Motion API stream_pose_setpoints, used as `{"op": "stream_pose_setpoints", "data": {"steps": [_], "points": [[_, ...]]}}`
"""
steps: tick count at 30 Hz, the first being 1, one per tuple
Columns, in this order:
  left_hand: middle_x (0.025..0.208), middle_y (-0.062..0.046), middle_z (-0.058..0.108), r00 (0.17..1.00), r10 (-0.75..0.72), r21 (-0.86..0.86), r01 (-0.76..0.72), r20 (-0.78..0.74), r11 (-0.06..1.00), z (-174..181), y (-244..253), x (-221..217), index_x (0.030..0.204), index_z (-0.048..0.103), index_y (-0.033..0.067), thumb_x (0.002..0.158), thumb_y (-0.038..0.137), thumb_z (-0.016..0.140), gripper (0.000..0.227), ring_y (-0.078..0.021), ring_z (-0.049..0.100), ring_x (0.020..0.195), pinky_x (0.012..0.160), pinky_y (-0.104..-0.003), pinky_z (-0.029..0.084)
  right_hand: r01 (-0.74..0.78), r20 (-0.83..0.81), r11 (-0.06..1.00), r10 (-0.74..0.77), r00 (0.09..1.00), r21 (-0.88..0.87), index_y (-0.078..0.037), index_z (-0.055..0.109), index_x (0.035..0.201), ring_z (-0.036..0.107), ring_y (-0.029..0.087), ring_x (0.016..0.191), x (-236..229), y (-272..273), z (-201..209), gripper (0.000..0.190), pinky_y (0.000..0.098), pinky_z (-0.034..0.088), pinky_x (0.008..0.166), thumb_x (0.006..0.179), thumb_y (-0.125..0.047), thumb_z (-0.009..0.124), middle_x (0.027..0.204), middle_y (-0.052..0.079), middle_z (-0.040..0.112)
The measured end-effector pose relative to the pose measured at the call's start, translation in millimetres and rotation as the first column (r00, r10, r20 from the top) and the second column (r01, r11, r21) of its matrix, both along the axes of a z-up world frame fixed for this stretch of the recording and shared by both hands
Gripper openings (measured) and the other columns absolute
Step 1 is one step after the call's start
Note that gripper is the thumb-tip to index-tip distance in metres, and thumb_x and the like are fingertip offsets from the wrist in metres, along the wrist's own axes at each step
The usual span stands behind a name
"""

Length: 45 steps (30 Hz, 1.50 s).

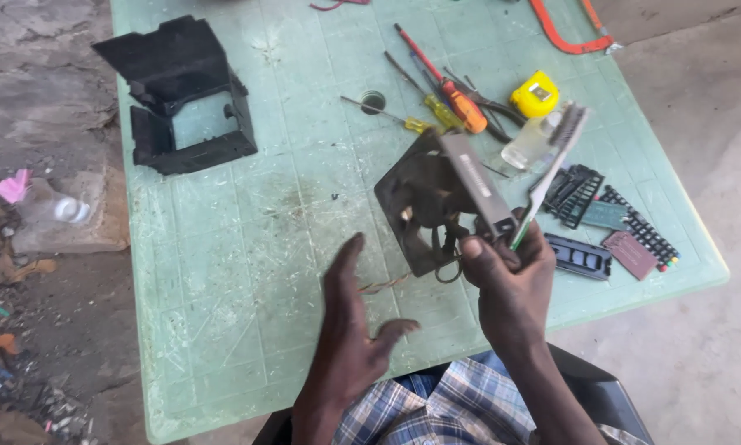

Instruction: Cleaning a computer fan and its plastic housing using a toothbrush to remove dust.

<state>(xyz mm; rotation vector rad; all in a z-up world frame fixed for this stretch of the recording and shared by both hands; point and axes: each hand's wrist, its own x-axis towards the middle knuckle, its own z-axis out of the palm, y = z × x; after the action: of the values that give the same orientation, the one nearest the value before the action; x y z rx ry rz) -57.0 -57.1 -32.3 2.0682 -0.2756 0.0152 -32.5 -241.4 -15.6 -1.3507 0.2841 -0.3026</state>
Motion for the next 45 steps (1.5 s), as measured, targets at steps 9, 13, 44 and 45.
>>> {"op": "stream_pose_setpoints", "data": {"steps": [9,13,44,45], "points": [[0.103,-0.005,0.070,0.962,-0.179,-0.351,0.098,-0.207,0.931,-3,-36,-3,0.143,0.034,0.0108,0.092,0.055,0.061,0.073,-0.0210,0.072,0.107,0.092,-0.043,0.054,-0.018,-0.010,0.957,0.022,1.000,0.290,-0.008,0.060,0.101,0.029,0.006,0.051,2,17,19,0.031,0.0256,0.024,0.045,0.081,-0.021,0.081,0.061,-0.007,0.042],[0.078,-0.001,0.081,0.943,-0.025,-0.092,-0.006,-0.331,0.996,7,-5,-25,0.120,0.067,0.0194,0.093,0.029,0.066,0.029,-0.0143,0.071,0.065,0.056,-0.033,0.050,0.028,-0.214,0.988,-0.060,0.975,-0.149,-0.001,0.064,0.108,0.062,0.017,0.067,1,31,6,0.054,0.0304,0.055,0.059,0.067,-0.029,0.086,0.086,0.008,0.068],[0.124,-0.010,0.076,0.983,0.183,-0.206,-0.177,0.010,0.962,-33,12,10,0.135,0.063,0.0095,0.081,0.010,0.077,0.056,-0.0221,0.074,0.111,0.092,-0.034,0.061,-0.406,-0.251,0.361,0.404,0.880,-0.840,-0.028,0.073,0.121,0.073,0.010,0.055,-52,-2,48,0.032,0.0297,0.054,0.049,0.093,-0.019,0.060,0.095,-0.009,0.082],[0.124,-0.010,0.076,0.986,0.169,-0.212,-0.164,0.009,0.963,-34,12,12,0.135,0.063,0.0095,0.081,0.010,0.077,0.056,-0.0221,0.074,0.111,0.092,-0.034,0.061,-0.400,-0.254,0.362,0.389,0.885,-0.842,-0.028,0.073,0.121,0.073,0.010,0.055,-43,-10,41,0.032,0.0297,0.054,0.049,0.093,-0.019,0.060,0.095,-0.009,0.082]]}}
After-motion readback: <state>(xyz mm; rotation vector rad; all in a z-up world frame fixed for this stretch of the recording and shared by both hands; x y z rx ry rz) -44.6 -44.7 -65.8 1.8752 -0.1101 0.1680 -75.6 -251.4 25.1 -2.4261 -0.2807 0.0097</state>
